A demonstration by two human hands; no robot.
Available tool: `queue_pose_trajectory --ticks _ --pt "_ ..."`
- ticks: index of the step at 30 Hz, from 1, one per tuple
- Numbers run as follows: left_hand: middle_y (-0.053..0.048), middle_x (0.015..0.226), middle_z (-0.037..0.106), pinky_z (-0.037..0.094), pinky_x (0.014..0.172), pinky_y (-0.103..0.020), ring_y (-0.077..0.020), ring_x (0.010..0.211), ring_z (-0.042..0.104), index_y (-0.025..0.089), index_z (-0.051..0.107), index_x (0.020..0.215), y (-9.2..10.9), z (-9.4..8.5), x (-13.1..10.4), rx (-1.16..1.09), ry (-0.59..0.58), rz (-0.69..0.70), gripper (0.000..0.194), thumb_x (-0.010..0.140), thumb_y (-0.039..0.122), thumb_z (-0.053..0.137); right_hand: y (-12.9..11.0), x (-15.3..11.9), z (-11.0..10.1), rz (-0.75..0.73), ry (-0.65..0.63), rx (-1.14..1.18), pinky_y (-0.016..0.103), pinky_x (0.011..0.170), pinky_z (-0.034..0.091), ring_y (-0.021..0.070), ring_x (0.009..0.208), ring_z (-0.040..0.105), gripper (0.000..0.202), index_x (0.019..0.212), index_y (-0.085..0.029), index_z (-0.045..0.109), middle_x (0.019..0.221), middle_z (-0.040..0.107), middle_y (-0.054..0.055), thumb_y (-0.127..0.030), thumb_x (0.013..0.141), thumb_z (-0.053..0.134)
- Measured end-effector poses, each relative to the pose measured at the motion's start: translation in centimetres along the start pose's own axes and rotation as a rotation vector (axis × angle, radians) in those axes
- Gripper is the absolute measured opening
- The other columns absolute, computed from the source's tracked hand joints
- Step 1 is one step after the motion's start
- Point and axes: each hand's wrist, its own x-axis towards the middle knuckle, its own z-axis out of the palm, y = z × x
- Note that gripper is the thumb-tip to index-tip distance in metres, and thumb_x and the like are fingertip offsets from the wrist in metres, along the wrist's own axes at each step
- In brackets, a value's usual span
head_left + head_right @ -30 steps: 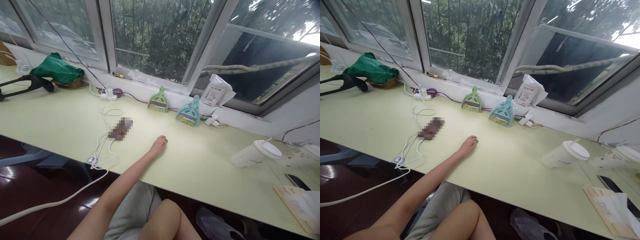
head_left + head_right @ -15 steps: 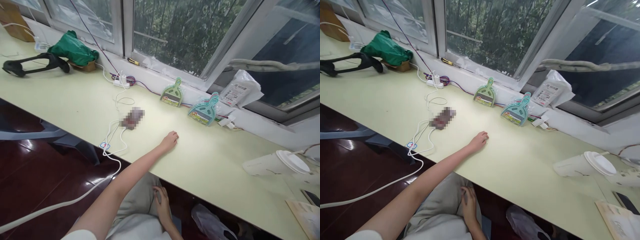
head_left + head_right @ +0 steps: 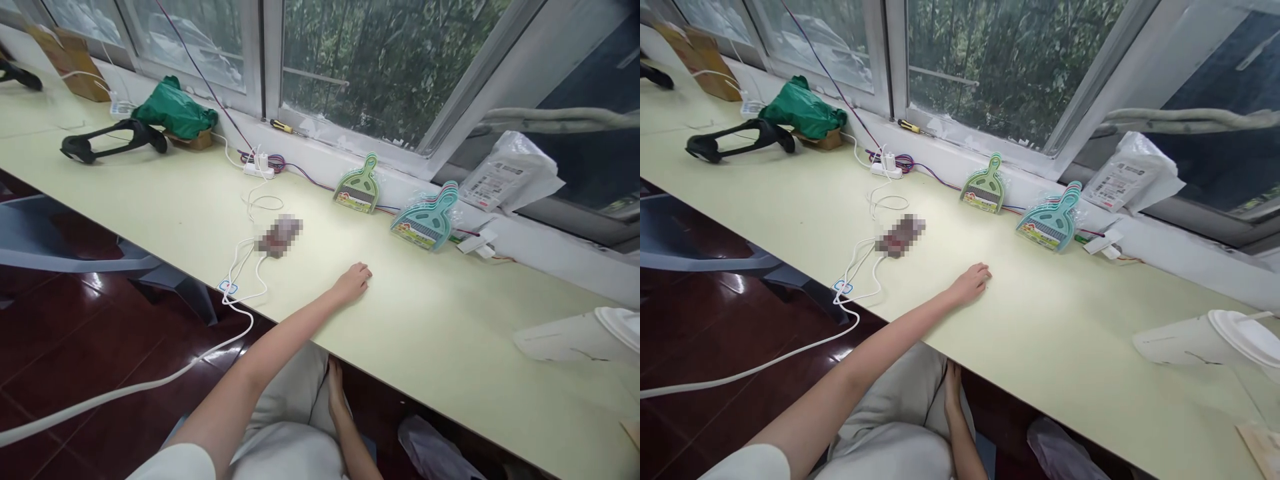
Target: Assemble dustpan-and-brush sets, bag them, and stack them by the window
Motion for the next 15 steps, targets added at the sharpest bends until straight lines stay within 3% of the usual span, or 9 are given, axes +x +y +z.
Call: queue_pose_trajectory --ticks 4,7,10,12,15 --pt "-0.013 0.135 0.044 0.035 0.108 -0.044 -0.0249 0.135 0.031 0.017 0.053 0.112 0.2 -0.3 0.0 0.007 -0.022 -0.015 0.030 0.084 0.013 0.042 0.9 -1.5 -1.0 0.115 0.010 0.108 0.039 0.101 0.041 0.0261 0.116 0.056 0.058 0.109 -0.017 0.067 0.117 0.064 0.014 -0.056 0.084 0.032" --pt "-0.014 0.136 0.043 0.034 0.109 -0.044 -0.0253 0.136 0.030 0.017 0.053 0.112 0.4 -0.5 0.0 0.001 -0.030 -0.027 0.030 0.085 0.012 0.042 0.7 -3.3 -1.9 0.034 -0.015 0.038 0.038 0.102 0.040 0.0257 0.115 0.056 0.047 0.103 -0.018 0.070 0.119 0.063 0.014 -0.048 0.084 0.038" --pt "-0.013 0.137 0.043 0.031 0.111 -0.045 -0.0250 0.136 0.030 0.018 0.053 0.111 0.4 -0.6 0.1 0.001 -0.024 -0.017 0.029 0.085 0.013 0.042 0.0 -5.2 -3.4 -0.081 -0.064 -0.183 0.040 0.104 0.038 0.0260 0.120 0.052 0.036 0.093 -0.020 0.073 0.123 0.061 0.011 -0.036 0.085 0.041" --pt "-0.012 0.137 0.043 0.030 0.112 -0.045 -0.0249 0.136 0.030 0.018 0.053 0.111 0.4 -0.5 0.2 0.014 -0.021 -0.012 0.029 0.085 0.013 0.042 -0.3 -6.3 -4.4 -0.148 -0.125 -0.345 0.042 0.105 0.036 0.0267 0.127 0.046 0.035 0.097 -0.023 0.073 0.132 0.056 0.007 -0.030 0.086 0.041" --pt "-0.011 0.138 0.043 0.031 0.111 -0.043 -0.0244 0.136 0.030 0.019 0.053 0.113 0.5 -0.6 0.3 0.036 -0.026 -0.019 0.030 0.086 0.013 0.042 0.1 -7.0 -5.1 -0.151 -0.181 -0.498 0.044 0.108 0.032 0.0269 0.135 0.036 0.040 0.121 -0.029 0.063 0.144 0.044 0.003 -0.030 0.087 0.041"
